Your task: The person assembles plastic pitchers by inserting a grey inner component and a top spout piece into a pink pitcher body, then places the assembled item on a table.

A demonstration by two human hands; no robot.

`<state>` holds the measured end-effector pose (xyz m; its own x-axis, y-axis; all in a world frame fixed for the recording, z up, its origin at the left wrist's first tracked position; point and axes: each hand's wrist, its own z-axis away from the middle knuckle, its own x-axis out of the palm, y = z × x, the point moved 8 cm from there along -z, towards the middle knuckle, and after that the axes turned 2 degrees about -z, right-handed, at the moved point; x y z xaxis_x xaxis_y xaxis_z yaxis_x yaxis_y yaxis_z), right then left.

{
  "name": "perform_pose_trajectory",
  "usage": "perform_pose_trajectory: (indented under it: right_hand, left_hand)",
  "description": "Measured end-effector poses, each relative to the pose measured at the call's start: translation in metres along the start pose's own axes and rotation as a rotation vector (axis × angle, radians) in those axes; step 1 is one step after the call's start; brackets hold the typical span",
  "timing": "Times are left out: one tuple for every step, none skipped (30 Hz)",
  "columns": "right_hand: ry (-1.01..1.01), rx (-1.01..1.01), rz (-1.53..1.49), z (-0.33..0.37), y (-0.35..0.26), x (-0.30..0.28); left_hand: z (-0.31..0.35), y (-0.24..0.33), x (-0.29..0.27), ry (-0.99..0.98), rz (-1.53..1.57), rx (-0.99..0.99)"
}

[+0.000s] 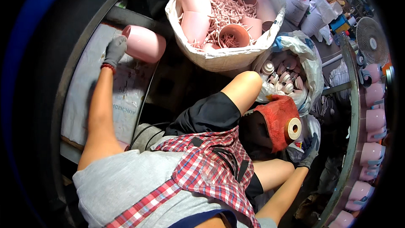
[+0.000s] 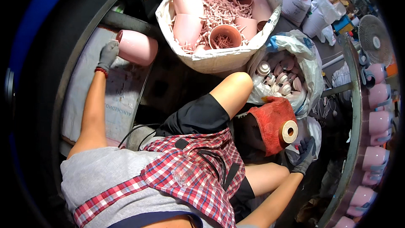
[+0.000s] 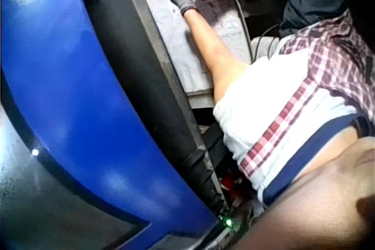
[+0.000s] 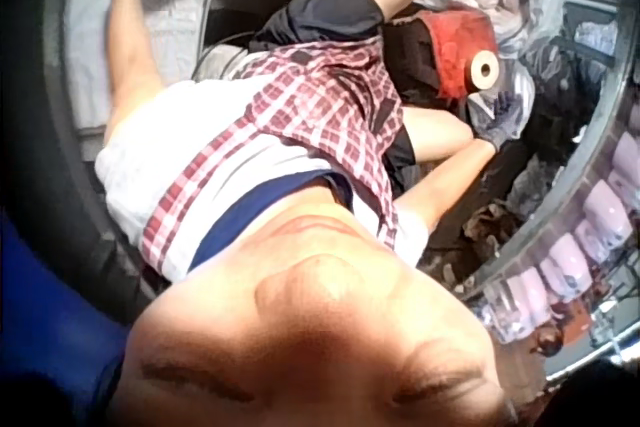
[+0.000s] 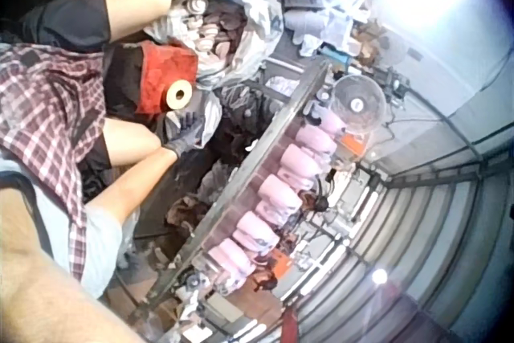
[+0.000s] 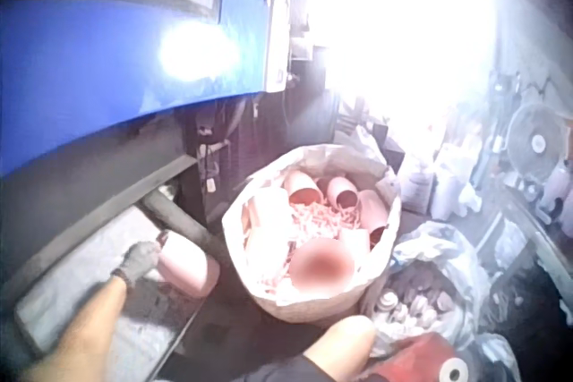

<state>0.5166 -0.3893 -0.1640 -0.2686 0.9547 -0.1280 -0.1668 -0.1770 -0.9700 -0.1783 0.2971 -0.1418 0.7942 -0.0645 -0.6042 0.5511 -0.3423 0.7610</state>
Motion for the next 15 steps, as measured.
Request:
perform_pose_trajectory:
  right_hand:
    - [0.001, -0.038, 0.042, 0.019, -0.033, 0.021]
    - [-0.087, -0.161, 0.077, 0.037, -0.070, 0.048]
    - [-0.153, -0.278, 0.114, 0.056, -0.100, 0.069]
    - [-0.280, -0.433, 0.108, 0.075, -0.127, 0.090]
    - [-0.402, -0.581, 0.107, 0.096, -0.151, 0.114]
    - [-0.453, -0.654, 0.098, 0.146, -0.187, 0.161]
    - [-0.440, -0.892, 0.162, 0.177, -0.208, 0.181]
    - [-0.471, -1.086, 0.330, 0.213, -0.230, 0.208]
    - [-0.509, -1.270, 0.513, 0.248, -0.249, 0.234]
    - [-0.528, -1.358, 0.582, 0.275, -0.261, 0.248]
    - [-0.549, -1.443, 0.651, 0.295, -0.264, 0.258]
    - [-0.591, -1.406, 0.762, 0.302, -0.255, 0.267]
    - [-0.639, -1.362, 0.871, 0.305, -0.243, 0.274]
    - [-0.725, -1.243, 0.943, 0.301, -0.231, 0.274]
    - [-0.762, -1.252, 0.950, 0.296, -0.217, 0.271]
  left_hand:
    - [0.007, 0.074, -0.020, 0.048, -0.187, 0.222]
    - [0.016, 0.135, -0.031, 0.037, -0.262, 0.419]
    - [0.026, 0.195, -0.029, 0.015, -0.329, 0.627]
    - [0.040, 0.249, -0.021, -0.019, -0.301, 0.774]
    - [0.061, 0.301, -0.006, -0.060, -0.271, 0.925]
    - [0.087, 0.349, 0.013, -0.118, -0.250, 1.071]
    - [0.118, 0.387, 0.032, -0.174, -0.211, 1.224]
    - [0.142, 0.404, 0.052, -0.308, -0.170, 1.264]
    - [0.164, 0.414, 0.068, -0.442, -0.128, 1.297]
    - [0.187, 0.425, 0.085, -0.565, -0.116, 1.333]
    - [0.208, 0.433, 0.101, -0.688, -0.110, 1.369]
    - [0.227, 0.438, 0.112, -0.742, -0.076, 1.418]
    - [0.241, 0.436, 0.122, -0.797, -0.038, 1.461]
    - [0.250, 0.438, 0.125, -0.757, -0.003, 1.530]
    - [0.256, 0.444, 0.125, -0.765, 0.053, 1.537]
